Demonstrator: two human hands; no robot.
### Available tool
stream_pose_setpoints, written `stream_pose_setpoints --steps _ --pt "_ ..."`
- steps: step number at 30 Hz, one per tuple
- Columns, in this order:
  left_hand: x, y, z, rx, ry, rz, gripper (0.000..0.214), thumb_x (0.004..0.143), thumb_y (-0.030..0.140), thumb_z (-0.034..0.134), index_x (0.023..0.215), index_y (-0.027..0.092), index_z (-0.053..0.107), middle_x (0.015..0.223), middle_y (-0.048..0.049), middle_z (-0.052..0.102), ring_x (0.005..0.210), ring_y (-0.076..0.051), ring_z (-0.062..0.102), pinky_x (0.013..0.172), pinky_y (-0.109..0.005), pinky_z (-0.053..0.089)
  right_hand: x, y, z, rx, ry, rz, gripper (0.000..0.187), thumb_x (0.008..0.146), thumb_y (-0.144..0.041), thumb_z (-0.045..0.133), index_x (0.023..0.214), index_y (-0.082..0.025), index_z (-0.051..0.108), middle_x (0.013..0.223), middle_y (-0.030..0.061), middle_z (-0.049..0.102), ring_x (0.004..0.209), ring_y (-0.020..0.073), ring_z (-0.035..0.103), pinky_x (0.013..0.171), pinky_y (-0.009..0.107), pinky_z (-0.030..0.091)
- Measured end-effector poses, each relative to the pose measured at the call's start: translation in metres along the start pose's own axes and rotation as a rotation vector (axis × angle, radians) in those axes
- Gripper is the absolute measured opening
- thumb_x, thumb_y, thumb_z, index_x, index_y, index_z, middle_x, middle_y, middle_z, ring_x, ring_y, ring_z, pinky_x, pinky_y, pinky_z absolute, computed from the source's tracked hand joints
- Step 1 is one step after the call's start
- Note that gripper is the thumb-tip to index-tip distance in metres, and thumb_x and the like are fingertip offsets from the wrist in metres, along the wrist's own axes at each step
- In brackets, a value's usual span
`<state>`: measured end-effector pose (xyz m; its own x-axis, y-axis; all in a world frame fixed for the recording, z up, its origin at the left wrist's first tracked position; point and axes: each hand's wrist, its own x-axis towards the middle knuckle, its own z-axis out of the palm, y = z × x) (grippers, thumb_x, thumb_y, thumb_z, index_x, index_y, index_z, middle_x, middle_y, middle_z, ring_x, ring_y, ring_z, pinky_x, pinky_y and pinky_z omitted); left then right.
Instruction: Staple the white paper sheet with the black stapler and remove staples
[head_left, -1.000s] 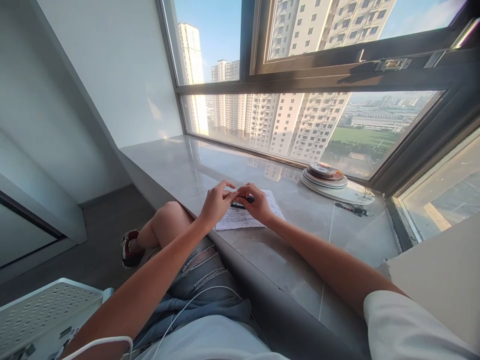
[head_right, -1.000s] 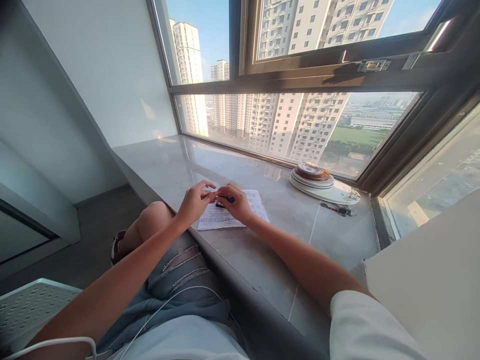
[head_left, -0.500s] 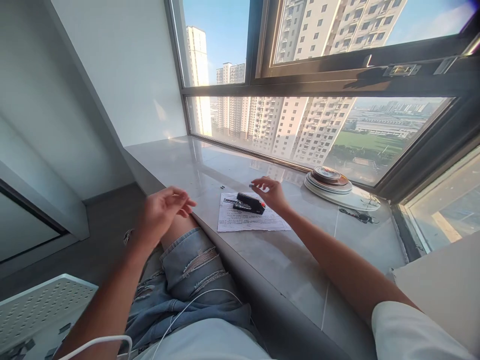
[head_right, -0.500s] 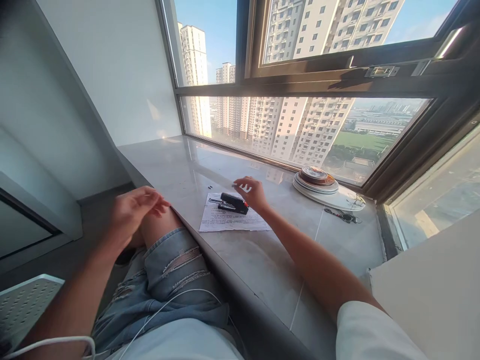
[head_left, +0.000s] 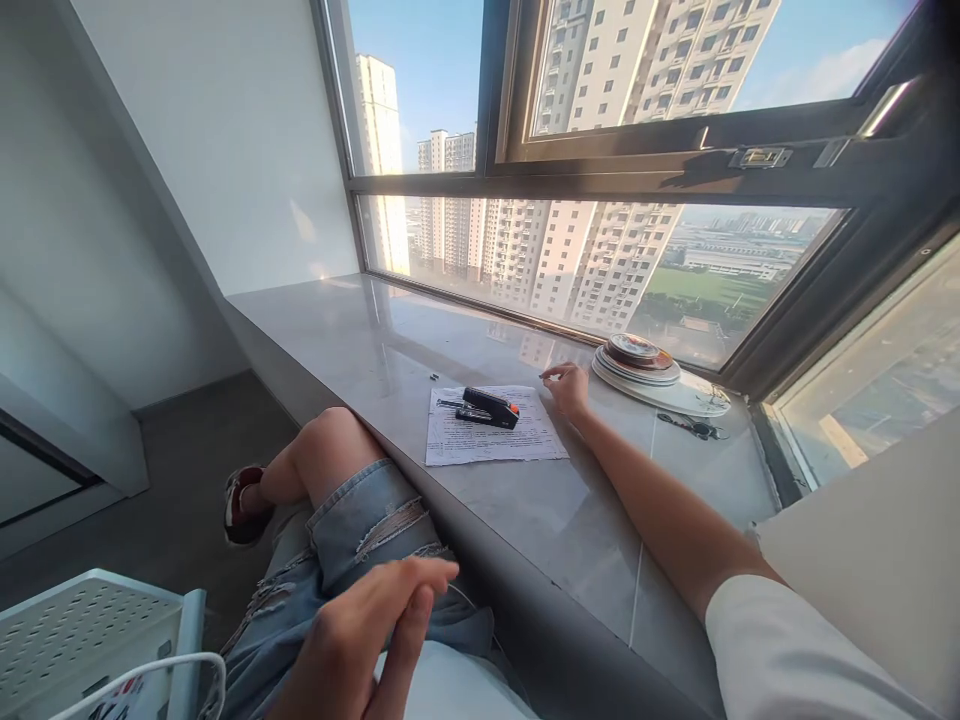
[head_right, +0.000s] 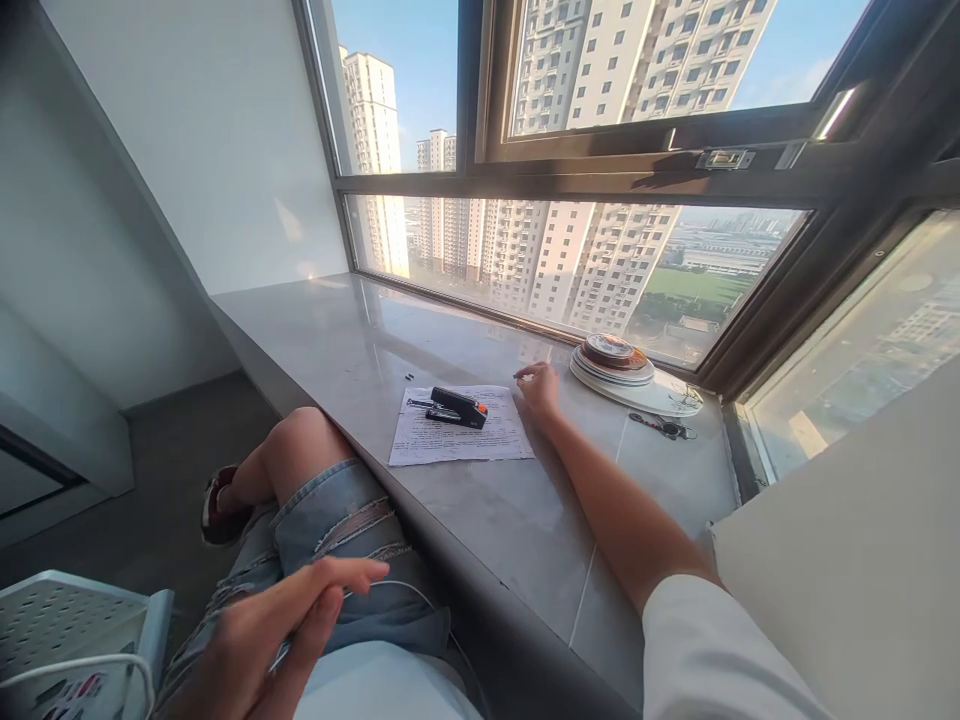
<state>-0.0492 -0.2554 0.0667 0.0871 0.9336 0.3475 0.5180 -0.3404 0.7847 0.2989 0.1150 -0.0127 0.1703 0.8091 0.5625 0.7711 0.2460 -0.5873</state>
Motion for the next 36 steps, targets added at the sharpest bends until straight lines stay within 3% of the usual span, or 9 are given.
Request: stream_pose_setpoints --steps 3,6,11,13,16,21,26,32,36 --pt "0.048 -0.008 0.018 0.013 0.057 -0.058 0.027 0.097 0.042 0.048 0.087 0.039 0.074 0.085 -0.0032 0.076 0.082 -0.025 0.072 0.074 -0.037 0.056 0.003 0.002 0.008 -0.006 -0.049 0.018 0.025 0.069 -0.017 0.064 0.085 -0.016 0.083 0.088 0.0109 0.077 0.073 0.0224 0.066 0.084 0.039 0.054" --pt "0.109 -0.025 0.023 0.002 0.237 -0.021 0.028 0.098 0.038 0.046 0.08 0.031 0.066 0.082 -0.0029 0.075 0.081 -0.023 0.07 0.076 -0.033 0.053 0.003 0.005 0.014 0.001 -0.095 -0.002 0.023 0.071 -0.017 0.064 0.083 -0.016 0.083 0.086 0.0108 0.076 0.075 0.0227 0.066 0.083 0.038 0.054" --pt "0.228 -0.08 0.023 -0.044 0.519 -0.034 0.024 0.093 0.025 0.046 0.073 0.024 0.059 0.073 -0.0033 0.071 0.074 -0.021 0.067 0.076 -0.03 0.049 0.003 0.008 0.022 -0.057 -0.196 -0.085 0.027 0.077 -0.017 0.06 0.089 -0.017 0.084 0.094 0.0094 0.077 0.084 0.023 0.069 0.09 0.037 0.054" --pt "0.27 -0.105 0.027 -0.048 0.507 -0.112 0.022 0.09 0.022 0.05 0.071 0.023 0.059 0.071 -0.0046 0.07 0.075 -0.022 0.066 0.079 -0.031 0.049 0.004 0.008 0.025 -0.074 -0.229 -0.122 0.031 0.08 -0.014 0.057 0.093 -0.017 0.084 0.101 0.0091 0.077 0.092 0.0241 0.069 0.095 0.038 0.052" --pt "0.307 -0.139 0.036 -0.136 0.255 -0.176 0.015 0.082 0.014 0.059 0.07 0.023 0.063 0.082 -0.0083 0.073 0.094 -0.025 0.068 0.093 -0.032 0.05 0.005 0.009 0.029 -0.087 -0.265 -0.161 0.038 0.08 -0.009 0.053 0.099 -0.02 0.083 0.11 0.0079 0.076 0.098 0.0244 0.067 0.099 0.04 0.05" --pt "0.317 -0.174 0.049 -0.239 0.089 -0.157 0.016 0.073 0.008 0.067 0.076 0.024 0.071 0.112 -0.0092 0.075 0.129 -0.024 0.059 0.114 -0.034 0.042 0.005 0.009 0.027 -0.045 -0.259 -0.158 0.046 0.083 -0.007 0.045 0.112 -0.019 0.078 0.12 0.0093 0.073 0.102 0.025 0.064 0.098 0.042 0.05" --pt "0.318 -0.194 0.052 -0.122 -0.06 -0.06 0.026 0.075 0.006 0.065 0.082 0.028 0.076 0.122 -0.0044 0.074 0.132 -0.024 0.056 0.121 -0.04 0.033 -0.006 -0.021 0.013 0.185 -0.02 -0.188 0.036 0.091 -0.019 0.041 0.102 -0.019 0.076 0.102 0.0088 0.073 0.097 0.0235 0.063 0.093 0.04 0.05" --pt "0.316 -0.203 0.052 -0.018 0.011 0.008 0.023 0.074 0.003 0.067 0.079 0.024 0.077 0.098 -0.0086 0.074 0.116 -0.028 0.062 0.114 -0.035 0.04 -0.037 -0.084 0.008 0.485 -0.563 -0.455 0.041 0.103 -0.046 0.041 0.104 -0.021 0.073 0.099 0.0032 0.071 0.089 0.0178 0.064 0.079 0.029 0.049" --pt "0.309 -0.204 0.051 0.092 0.068 0.006 0.023 0.078 0.007 0.067 0.091 0.022 0.078 0.098 -0.0087 0.072 0.099 -0.025 0.067 0.102 -0.034 0.048 -0.047 -0.096 0.01 0.441 -0.645 -0.474 0.04 0.095 -0.055 0.057 0.113 -0.021 0.069 0.102 0.0035 0.072 0.089 0.0195 0.064 0.078 0.029 0.049"
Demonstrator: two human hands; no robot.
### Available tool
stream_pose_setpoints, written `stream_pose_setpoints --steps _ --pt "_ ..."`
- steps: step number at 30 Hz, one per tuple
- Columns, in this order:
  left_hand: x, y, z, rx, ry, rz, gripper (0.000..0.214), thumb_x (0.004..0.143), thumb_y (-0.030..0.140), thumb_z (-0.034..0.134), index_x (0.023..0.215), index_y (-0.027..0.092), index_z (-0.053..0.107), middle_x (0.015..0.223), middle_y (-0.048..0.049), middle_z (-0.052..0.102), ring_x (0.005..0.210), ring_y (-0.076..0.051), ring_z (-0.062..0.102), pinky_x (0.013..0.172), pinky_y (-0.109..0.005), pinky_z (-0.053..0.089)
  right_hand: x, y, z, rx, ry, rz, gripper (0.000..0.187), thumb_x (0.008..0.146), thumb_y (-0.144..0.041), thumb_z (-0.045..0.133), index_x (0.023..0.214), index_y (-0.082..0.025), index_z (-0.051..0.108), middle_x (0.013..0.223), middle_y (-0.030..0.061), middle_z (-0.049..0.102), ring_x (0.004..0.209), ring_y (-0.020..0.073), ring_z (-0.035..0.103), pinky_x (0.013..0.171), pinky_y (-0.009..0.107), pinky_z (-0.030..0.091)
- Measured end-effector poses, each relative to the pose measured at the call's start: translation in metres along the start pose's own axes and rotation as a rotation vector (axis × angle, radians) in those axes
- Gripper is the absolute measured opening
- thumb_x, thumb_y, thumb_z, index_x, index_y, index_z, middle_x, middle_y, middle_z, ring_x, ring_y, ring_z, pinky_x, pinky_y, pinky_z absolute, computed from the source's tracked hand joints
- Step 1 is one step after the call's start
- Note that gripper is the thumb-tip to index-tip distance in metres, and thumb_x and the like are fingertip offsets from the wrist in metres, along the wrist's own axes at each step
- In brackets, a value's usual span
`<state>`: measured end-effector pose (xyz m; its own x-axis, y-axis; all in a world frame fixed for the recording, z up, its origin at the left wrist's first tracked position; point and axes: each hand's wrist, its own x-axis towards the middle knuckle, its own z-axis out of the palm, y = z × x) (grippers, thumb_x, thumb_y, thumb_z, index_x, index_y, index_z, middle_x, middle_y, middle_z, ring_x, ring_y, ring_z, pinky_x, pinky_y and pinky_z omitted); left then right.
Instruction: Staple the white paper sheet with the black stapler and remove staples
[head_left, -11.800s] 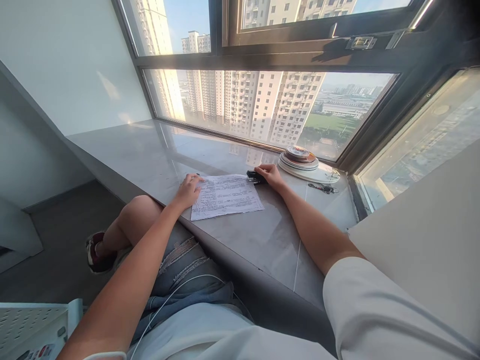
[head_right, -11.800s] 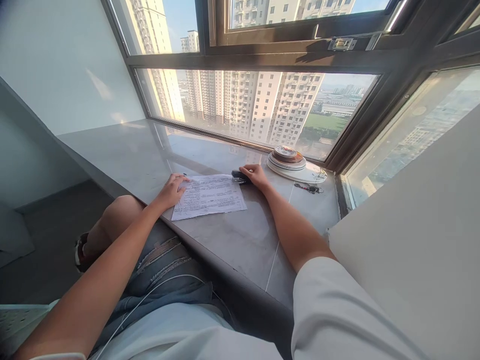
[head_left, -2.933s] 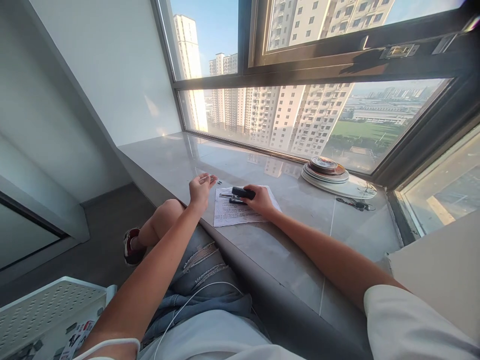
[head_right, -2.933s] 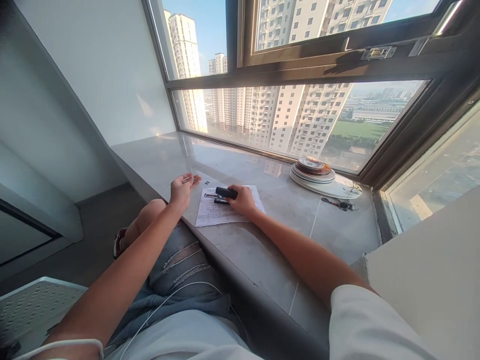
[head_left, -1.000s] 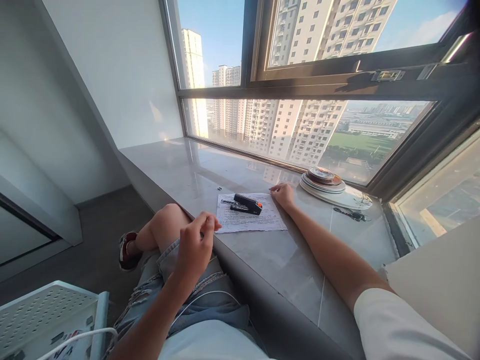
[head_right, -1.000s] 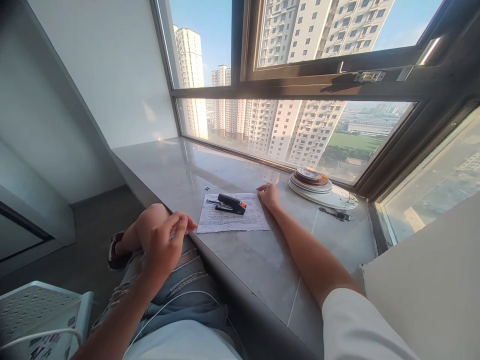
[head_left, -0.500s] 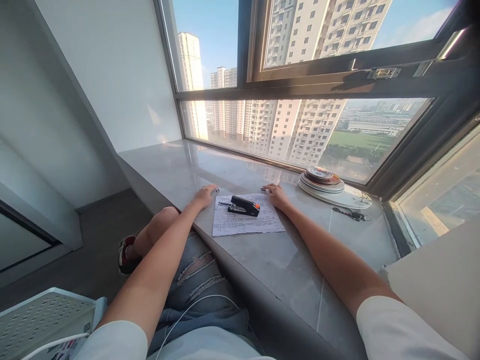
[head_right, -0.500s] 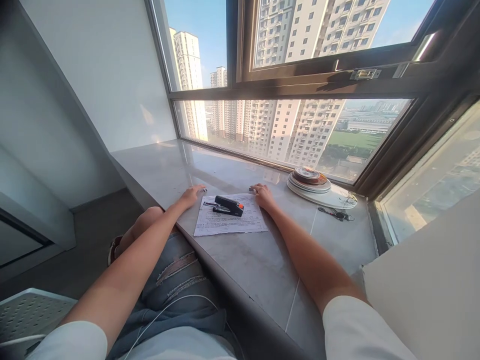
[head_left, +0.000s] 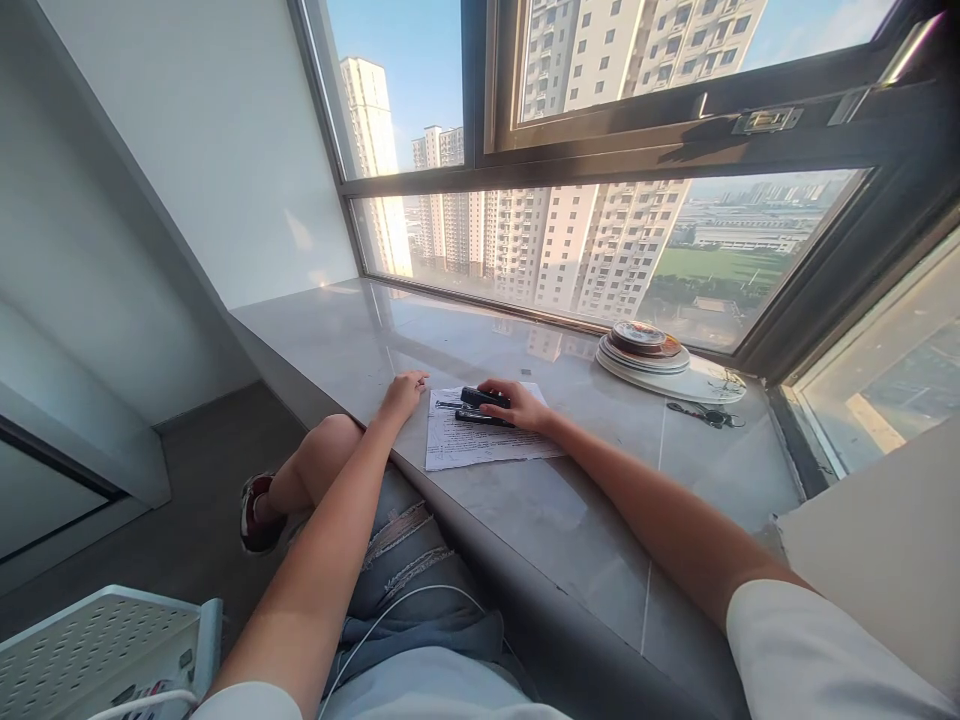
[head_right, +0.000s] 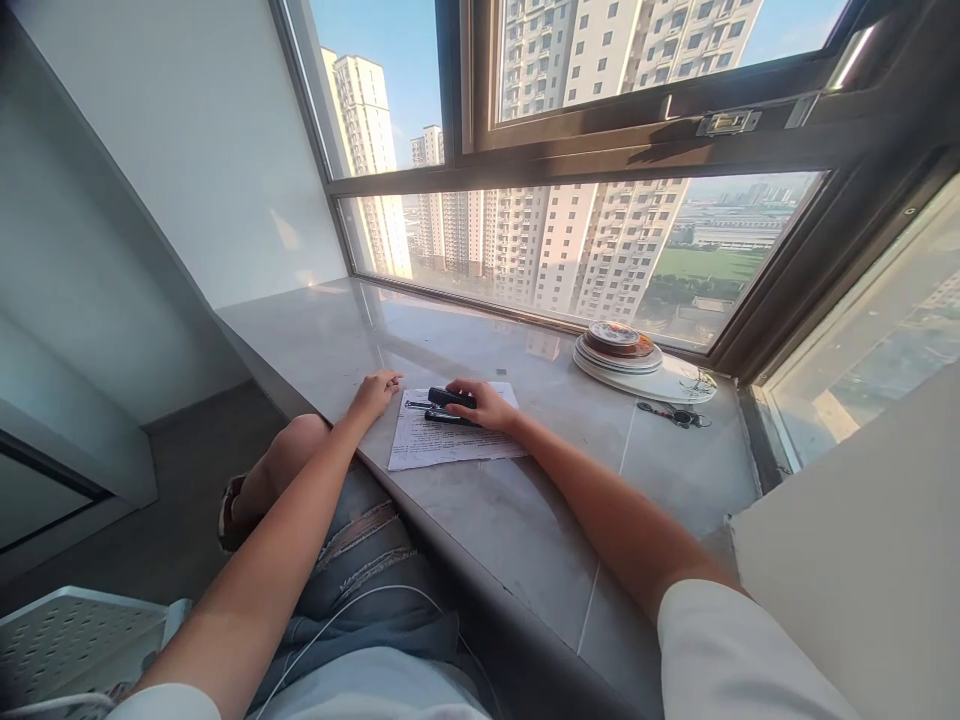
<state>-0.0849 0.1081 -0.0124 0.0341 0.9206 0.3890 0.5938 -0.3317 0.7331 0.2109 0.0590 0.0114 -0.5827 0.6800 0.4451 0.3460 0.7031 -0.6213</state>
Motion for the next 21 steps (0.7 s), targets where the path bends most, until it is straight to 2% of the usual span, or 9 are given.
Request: stream_pose_setpoints --steps 3,5,7,10,15,18,21 --pt "-0.008 -0.001 -0.005 0.114 0.05 0.017 0.017 0.085 0.015 0.064 0.093 0.019 0.078 0.101 -0.0103 0.072 0.089 -0.024 0.068 0.091 -0.035 0.053 -0.001 0.003 0.001 -0.036 -0.021 0.006 0.041 0.092 -0.054 0.061 0.112 -0.019 0.068 0.098 0.0045 0.072 0.085 0.0203 0.063 0.076 0.03 0.047" --pt "-0.016 -0.002 -0.01 0.113 0.103 0.048 0.014 0.087 0.02 0.064 0.091 0.019 0.078 0.1 -0.0102 0.072 0.085 -0.022 0.069 0.086 -0.034 0.055 0.0 0.004 0.002 -0.05 -0.041 0.011 0.04 0.093 -0.054 0.06 0.111 -0.019 0.068 0.093 0.0039 0.071 0.081 0.0196 0.062 0.073 0.029 0.045" --pt "-0.024 -0.002 -0.013 0.039 0.153 0.06 0.012 0.086 0.026 0.067 0.089 0.019 0.077 0.098 -0.0092 0.074 0.081 -0.021 0.07 0.082 -0.032 0.056 0.0 0.005 0.002 -0.055 -0.05 0.013 0.04 0.093 -0.054 0.059 0.111 -0.019 0.068 0.091 0.0034 0.07 0.079 0.0194 0.061 0.072 0.029 0.044" --pt "-0.038 0.003 -0.014 -0.134 0.179 0.007 0.018 0.082 0.036 0.073 0.089 0.019 0.076 0.088 -0.0073 0.077 0.081 -0.021 0.073 0.079 -0.032 0.058 0.0 0.006 0.004 -0.054 -0.045 0.013 0.041 0.093 -0.055 0.059 0.11 -0.019 0.068 0.092 0.0034 0.07 0.08 0.0195 0.06 0.072 0.029 0.043" --pt "-0.055 0.03 -0.008 -0.363 0.101 -0.008 0.038 0.078 0.047 0.078 0.1 0.017 0.074 0.082 -0.0062 0.076 0.07 -0.02 0.074 0.069 -0.032 0.061 0.0 0.01 0.006 -0.059 -0.044 0.016 0.041 0.093 -0.055 0.059 0.111 -0.018 0.067 0.09 0.0024 0.068 0.079 0.0183 0.059 0.071 0.028 0.041" --pt "-0.057 0.045 -0.005 -0.276 0.087 0.031 0.036 0.08 0.049 0.077 0.099 0.018 0.075 0.074 -0.0028 0.073 0.058 -0.017 0.07 0.055 -0.027 0.056 0.0 0.01 0.007 -0.058 -0.05 0.005 0.042 0.094 -0.055 0.058 0.111 -0.017 0.067 0.089 0.0023 0.067 0.078 0.0177 0.057 0.071 0.027 0.041" --pt "-0.057 0.051 -0.001 -0.114 0.077 0.075 0.027 0.083 0.047 0.075 0.09 0.02 0.078 0.067 0.0 0.071 0.055 -0.014 0.066 0.054 -0.025 0.051 0.0 0.009 0.007 -0.049 -0.061 -0.007 0.042 0.094 -0.055 0.058 0.109 -0.017 0.067 0.088 0.0021 0.066 0.077 0.0171 0.056 0.07 0.027 0.04"
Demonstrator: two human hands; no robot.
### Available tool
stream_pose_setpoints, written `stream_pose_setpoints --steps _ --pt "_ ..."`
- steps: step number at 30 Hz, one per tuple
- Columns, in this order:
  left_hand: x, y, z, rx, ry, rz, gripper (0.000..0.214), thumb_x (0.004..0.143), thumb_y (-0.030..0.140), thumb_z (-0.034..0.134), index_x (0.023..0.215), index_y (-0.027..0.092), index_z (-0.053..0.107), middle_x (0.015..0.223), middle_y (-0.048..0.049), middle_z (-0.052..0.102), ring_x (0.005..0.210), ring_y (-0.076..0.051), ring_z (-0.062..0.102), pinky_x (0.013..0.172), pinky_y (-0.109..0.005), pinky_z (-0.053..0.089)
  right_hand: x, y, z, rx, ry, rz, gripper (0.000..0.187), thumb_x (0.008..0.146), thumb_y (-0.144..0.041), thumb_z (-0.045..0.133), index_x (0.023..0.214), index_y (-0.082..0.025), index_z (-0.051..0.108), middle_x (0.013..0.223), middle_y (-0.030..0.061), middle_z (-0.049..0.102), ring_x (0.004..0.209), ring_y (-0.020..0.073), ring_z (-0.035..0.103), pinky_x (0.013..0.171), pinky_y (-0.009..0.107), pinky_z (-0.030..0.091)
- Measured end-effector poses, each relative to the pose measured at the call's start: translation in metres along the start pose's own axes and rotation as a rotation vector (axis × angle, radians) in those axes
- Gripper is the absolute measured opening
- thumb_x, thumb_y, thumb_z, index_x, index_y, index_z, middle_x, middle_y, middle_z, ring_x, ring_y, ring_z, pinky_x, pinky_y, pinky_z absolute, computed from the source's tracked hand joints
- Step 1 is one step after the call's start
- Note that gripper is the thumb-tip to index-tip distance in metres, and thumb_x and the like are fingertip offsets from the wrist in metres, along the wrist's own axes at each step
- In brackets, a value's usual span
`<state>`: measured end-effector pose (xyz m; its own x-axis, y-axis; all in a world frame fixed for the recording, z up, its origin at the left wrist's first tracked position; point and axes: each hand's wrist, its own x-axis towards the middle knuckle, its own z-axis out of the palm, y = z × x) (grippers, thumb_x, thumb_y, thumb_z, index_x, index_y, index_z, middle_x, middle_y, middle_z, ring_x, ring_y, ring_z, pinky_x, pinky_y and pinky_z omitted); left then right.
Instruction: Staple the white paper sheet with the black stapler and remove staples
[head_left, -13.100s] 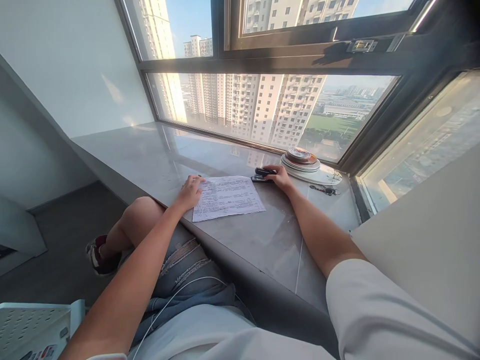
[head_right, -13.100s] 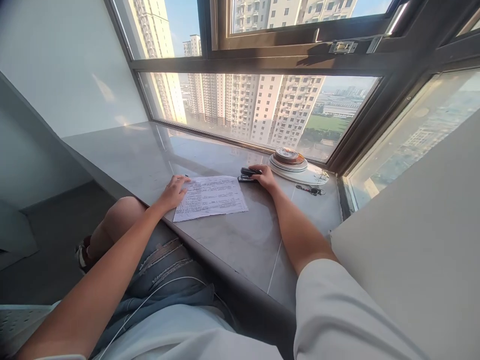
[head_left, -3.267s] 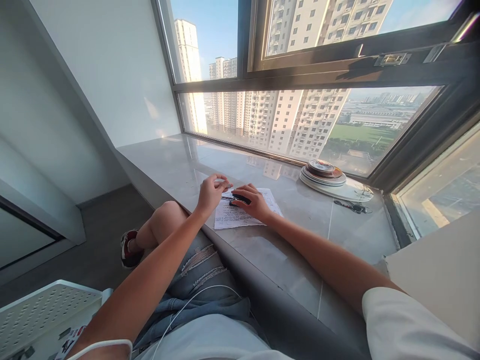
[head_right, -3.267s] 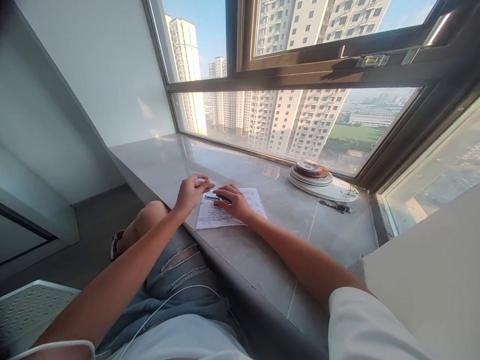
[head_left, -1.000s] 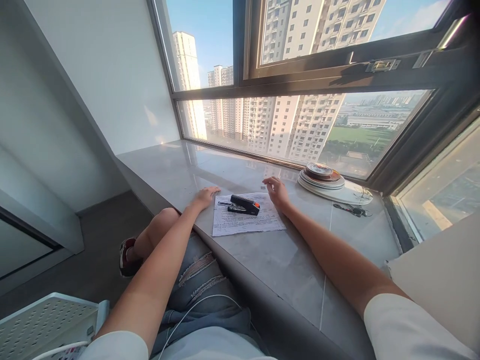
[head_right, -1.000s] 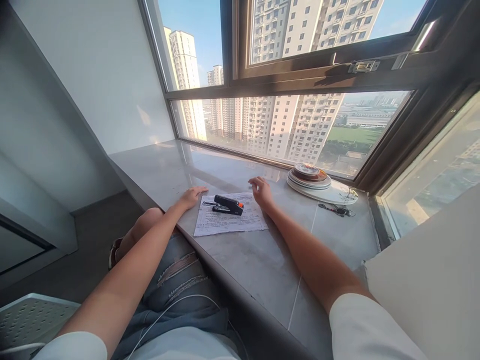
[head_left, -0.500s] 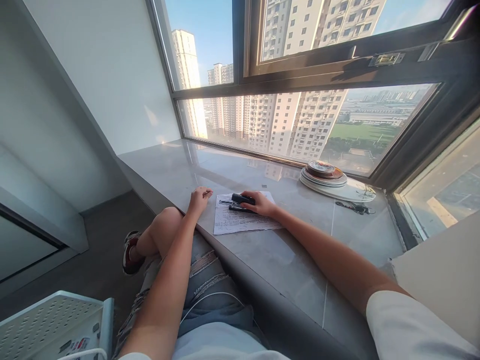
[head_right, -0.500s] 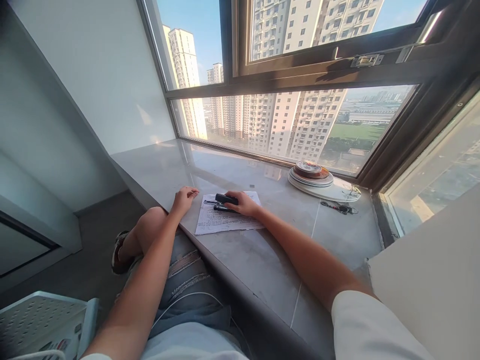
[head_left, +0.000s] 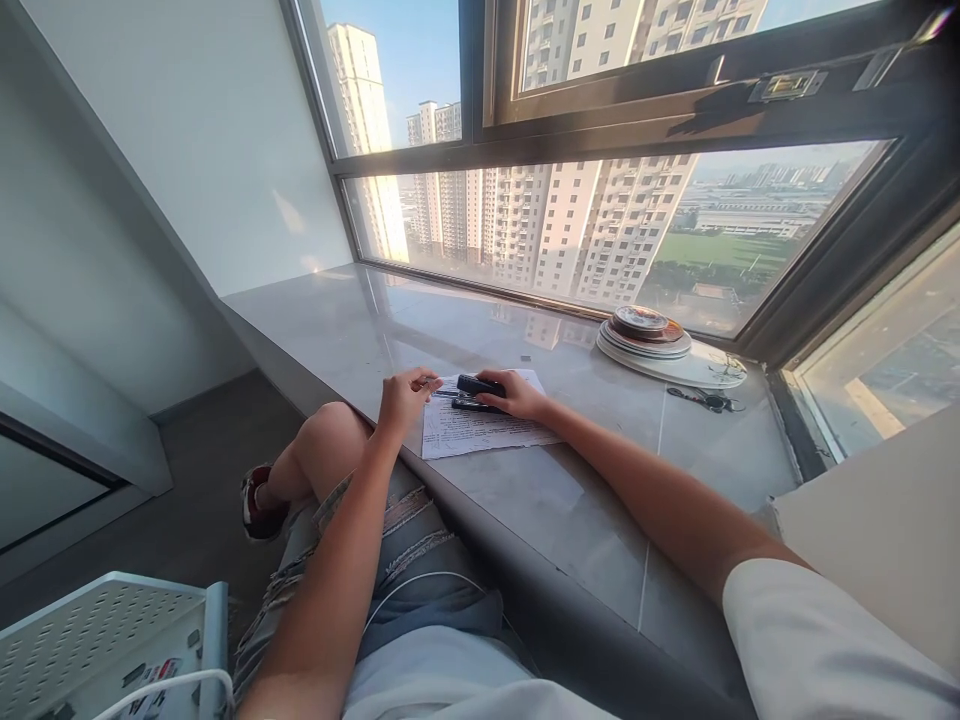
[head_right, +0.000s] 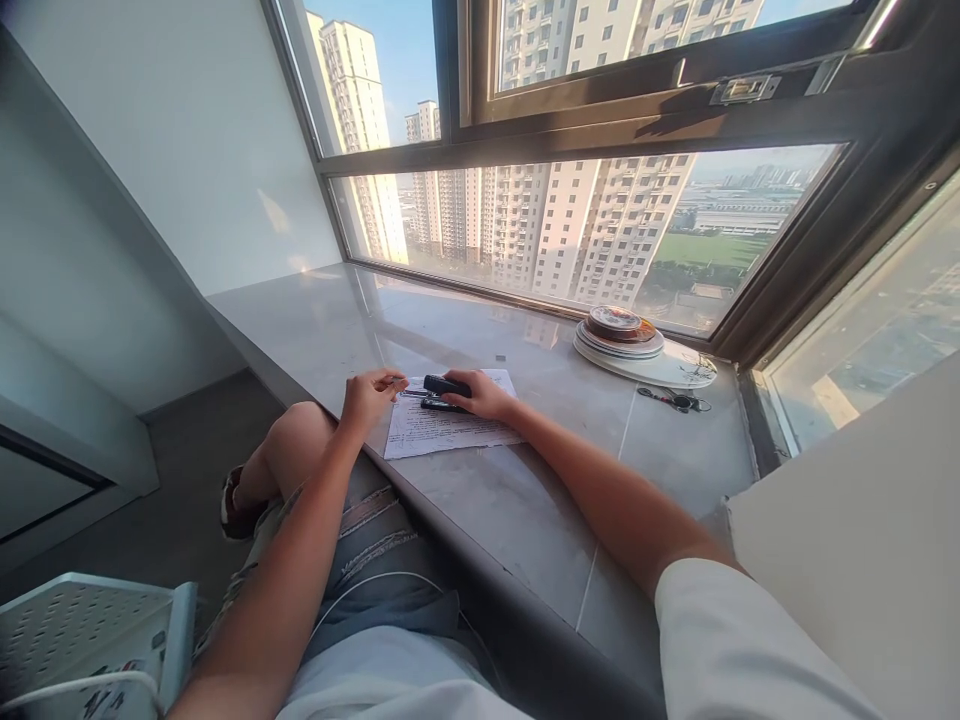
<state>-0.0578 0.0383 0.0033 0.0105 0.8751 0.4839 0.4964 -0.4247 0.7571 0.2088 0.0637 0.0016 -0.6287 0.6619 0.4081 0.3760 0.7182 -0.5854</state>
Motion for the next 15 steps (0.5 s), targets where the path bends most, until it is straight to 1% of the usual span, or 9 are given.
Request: stream_pose_setpoints --steps 2,5,7,11,15 --pt "-0.002 0.001 0.003 0.06 0.0 0.039 0.025 0.084 0.045 0.074 0.089 0.022 0.079 0.068 0.0001 0.072 0.059 -0.015 0.066 0.06 -0.025 0.052 0.0 -0.001 0.0 0.014 -0.009 -0.013 0.042 0.094 -0.055 0.059 0.11 -0.017 0.066 0.087 0.0019 0.066 0.076 0.0167 0.055 0.07 0.027 0.04" --pt "-0.005 0.001 0.007 0.038 0.014 0.072 0.023 0.086 0.042 0.072 0.093 0.021 0.08 0.077 -0.0015 0.077 0.068 -0.016 0.069 0.066 -0.026 0.053 0.001 -0.002 0.001 0.028 -0.018 -0.025 0.041 0.094 -0.054 0.059 0.111 -0.017 0.066 0.086 0.0015 0.065 0.075 0.0162 0.055 0.07 0.026 0.04" --pt "-0.006 0.001 0.008 0.027 0.018 0.079 0.021 0.087 0.039 0.071 0.093 0.021 0.08 0.082 -0.0023 0.078 0.07 -0.016 0.069 0.067 -0.027 0.053 0.001 -0.003 0.0 0.025 -0.018 -0.026 0.041 0.094 -0.054 0.059 0.111 -0.017 0.066 0.087 0.0015 0.065 0.075 0.0162 0.054 0.07 0.026 0.04" --pt "-0.006 -0.002 0.009 0.066 0.015 0.094 0.017 0.085 0.035 0.072 0.089 0.022 0.081 0.082 -0.0033 0.079 0.071 -0.018 0.069 0.068 -0.029 0.054 0.0 -0.005 -0.001 0.031 -0.027 -0.027 0.042 0.095 -0.054 0.058 0.112 -0.017 0.066 0.087 0.0017 0.065 0.075 0.0167 0.055 0.069 0.027 0.04" --pt "-0.006 -0.008 0.013 -0.085 0.014 0.058 0.021 0.083 0.035 0.074 0.095 0.02 0.081 0.088 -0.0057 0.08 0.078 -0.021 0.074 0.074 -0.033 0.06 0.0 -0.005 -0.002 0.031 -0.023 -0.034 0.042 0.095 -0.055 0.058 0.11 -0.017 0.066 0.086 0.0016 0.066 0.075 0.0169 0.056 0.069 0.027 0.04"
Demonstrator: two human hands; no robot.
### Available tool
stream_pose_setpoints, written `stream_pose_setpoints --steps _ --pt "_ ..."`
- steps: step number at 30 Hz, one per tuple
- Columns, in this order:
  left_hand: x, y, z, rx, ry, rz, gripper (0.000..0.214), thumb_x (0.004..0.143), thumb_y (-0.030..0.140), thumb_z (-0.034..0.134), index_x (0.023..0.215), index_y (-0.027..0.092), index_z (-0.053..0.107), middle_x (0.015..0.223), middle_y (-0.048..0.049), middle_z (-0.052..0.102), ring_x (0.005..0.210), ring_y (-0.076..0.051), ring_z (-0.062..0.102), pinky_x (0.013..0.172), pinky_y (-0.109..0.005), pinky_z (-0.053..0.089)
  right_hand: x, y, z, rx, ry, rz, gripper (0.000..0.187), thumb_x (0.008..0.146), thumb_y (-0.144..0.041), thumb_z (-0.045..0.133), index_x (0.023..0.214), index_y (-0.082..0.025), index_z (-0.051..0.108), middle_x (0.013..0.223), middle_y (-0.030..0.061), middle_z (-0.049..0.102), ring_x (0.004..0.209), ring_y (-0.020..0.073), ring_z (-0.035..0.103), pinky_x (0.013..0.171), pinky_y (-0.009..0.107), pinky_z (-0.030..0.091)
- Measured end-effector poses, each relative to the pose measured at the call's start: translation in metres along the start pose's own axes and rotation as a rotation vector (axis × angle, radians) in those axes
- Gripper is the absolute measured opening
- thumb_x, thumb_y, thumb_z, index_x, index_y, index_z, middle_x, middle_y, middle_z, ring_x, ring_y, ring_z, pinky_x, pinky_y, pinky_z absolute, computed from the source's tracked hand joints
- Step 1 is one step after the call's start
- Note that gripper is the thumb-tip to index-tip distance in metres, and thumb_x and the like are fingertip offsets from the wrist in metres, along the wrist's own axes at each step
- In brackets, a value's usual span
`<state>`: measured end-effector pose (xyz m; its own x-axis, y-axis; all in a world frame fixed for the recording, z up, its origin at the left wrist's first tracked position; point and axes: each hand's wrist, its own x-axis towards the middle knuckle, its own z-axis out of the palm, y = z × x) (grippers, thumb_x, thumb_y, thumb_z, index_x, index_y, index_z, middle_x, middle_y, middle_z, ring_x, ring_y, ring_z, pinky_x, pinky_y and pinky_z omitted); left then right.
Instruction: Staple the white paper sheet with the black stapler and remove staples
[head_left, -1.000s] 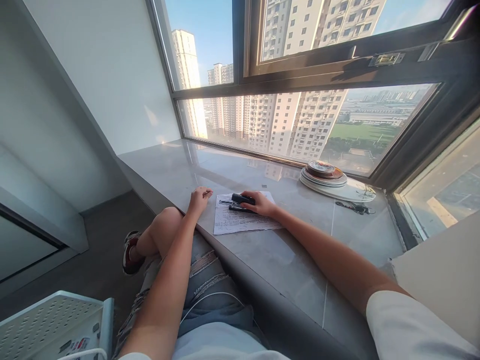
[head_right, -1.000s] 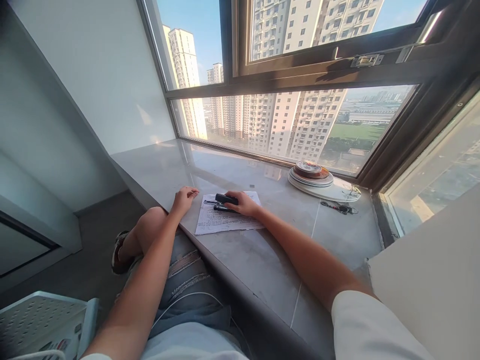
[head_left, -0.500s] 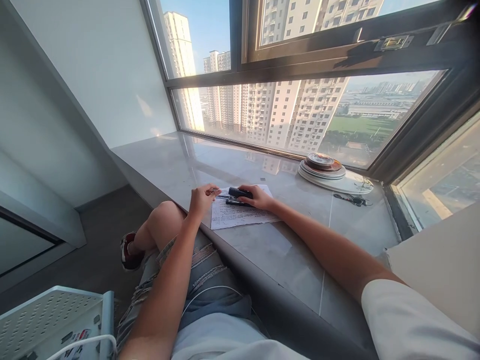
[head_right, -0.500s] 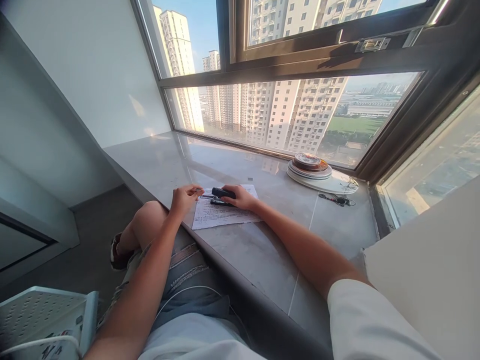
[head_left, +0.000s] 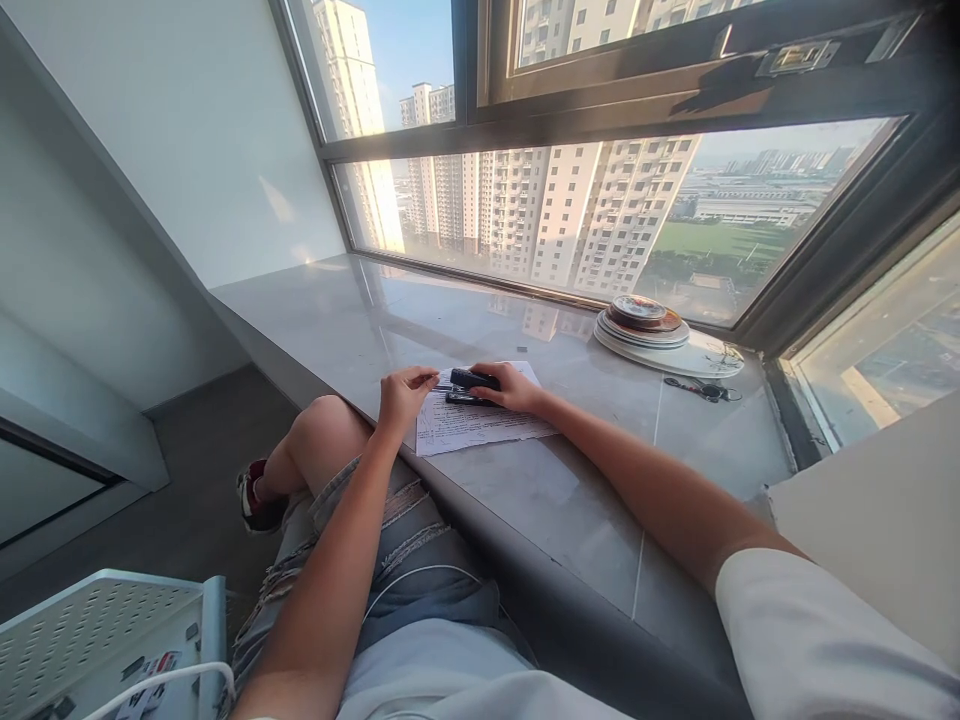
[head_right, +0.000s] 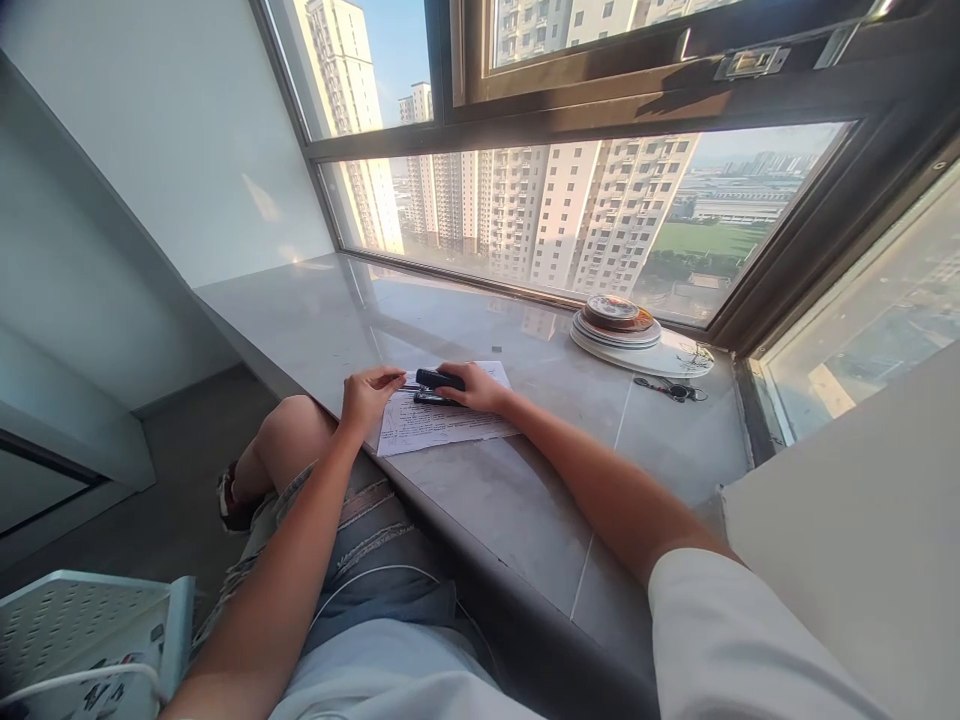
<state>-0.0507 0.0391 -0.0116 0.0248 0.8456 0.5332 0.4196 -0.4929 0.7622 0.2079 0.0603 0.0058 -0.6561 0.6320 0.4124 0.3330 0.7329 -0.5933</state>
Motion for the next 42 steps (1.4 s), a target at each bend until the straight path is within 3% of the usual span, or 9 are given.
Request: stream_pose_setpoints --steps 3,8,14,18,30,42 --pt "0.0 -0.002 0.002 -0.045 -0.031 0.057 0.018 0.085 0.033 0.072 0.095 0.02 0.082 0.097 -0.0072 0.08 0.089 -0.022 0.075 0.081 -0.035 0.062 0.0 0.001 0.001 -0.002 0.008 -0.002 0.041 0.094 -0.054 0.059 0.111 -0.017 0.066 0.087 0.002 0.067 0.076 0.0173 0.057 0.069 0.027 0.04" --pt "0.001 0.001 0.0 0.122 -0.042 0.2 0.016 0.09 0.028 0.067 0.091 0.023 0.082 0.101 -0.0069 0.079 0.094 -0.022 0.073 0.088 -0.036 0.059 0.0 0.002 0.001 -0.015 0.005 0.006 0.042 0.094 -0.055 0.058 0.112 -0.017 0.067 0.087 0.0015 0.066 0.076 0.0171 0.056 0.07 0.027 0.04" --pt "-0.001 0.01 -0.005 0.163 0.019 0.158 0.028 0.099 0.027 0.053 0.107 0.023 0.079 0.094 -0.0046 0.079 0.084 -0.018 0.073 0.077 -0.029 0.054 -0.001 0.0 0.0 -0.015 0.007 0.024 0.042 0.093 -0.055 0.057 0.11 -0.018 0.067 0.083 0.0006 0.064 0.073 0.0163 0.053 0.068 0.027 0.039" --pt "-0.001 0.013 -0.006 0.273 -0.041 0.153 0.026 0.094 0.024 0.057 0.103 0.025 0.081 0.096 -0.0042 0.08 0.087 -0.019 0.07 0.075 -0.028 0.051 -0.001 0.0 0.0 -0.012 0.004 0.043 0.044 0.092 -0.058 0.057 0.108 -0.018 0.066 0.083 0.0008 0.064 0.074 0.017 0.053 0.068 0.027 0.039" --pt "-0.001 0.006 -0.004 0.27 -0.154 0.154 0.026 0.092 0.018 0.058 0.1 0.025 0.082 0.1 -0.0052 0.079 0.09 -0.02 0.069 0.07 -0.028 0.05 -0.001 -0.003 -0.001 -0.008 0.011 0.001 0.039 0.093 -0.055 0.057 0.104 -0.018 0.065 0.086 0.0017 0.065 0.074 0.0167 0.054 0.068 0.027 0.037" --pt "0.001 -0.001 -0.002 0.301 -0.18 0.201 0.029 0.092 0.013 0.058 0.097 0.029 0.082 0.102 -0.0034 0.078 0.102 -0.023 0.068 0.096 -0.036 0.052 -0.001 -0.003 -0.001 -0.01 0.002 0.013 0.039 0.093 -0.056 0.056 0.103 -0.019 0.063 0.085 0.0011 0.065 0.074 0.0171 0.054 0.069 0.028 0.038"
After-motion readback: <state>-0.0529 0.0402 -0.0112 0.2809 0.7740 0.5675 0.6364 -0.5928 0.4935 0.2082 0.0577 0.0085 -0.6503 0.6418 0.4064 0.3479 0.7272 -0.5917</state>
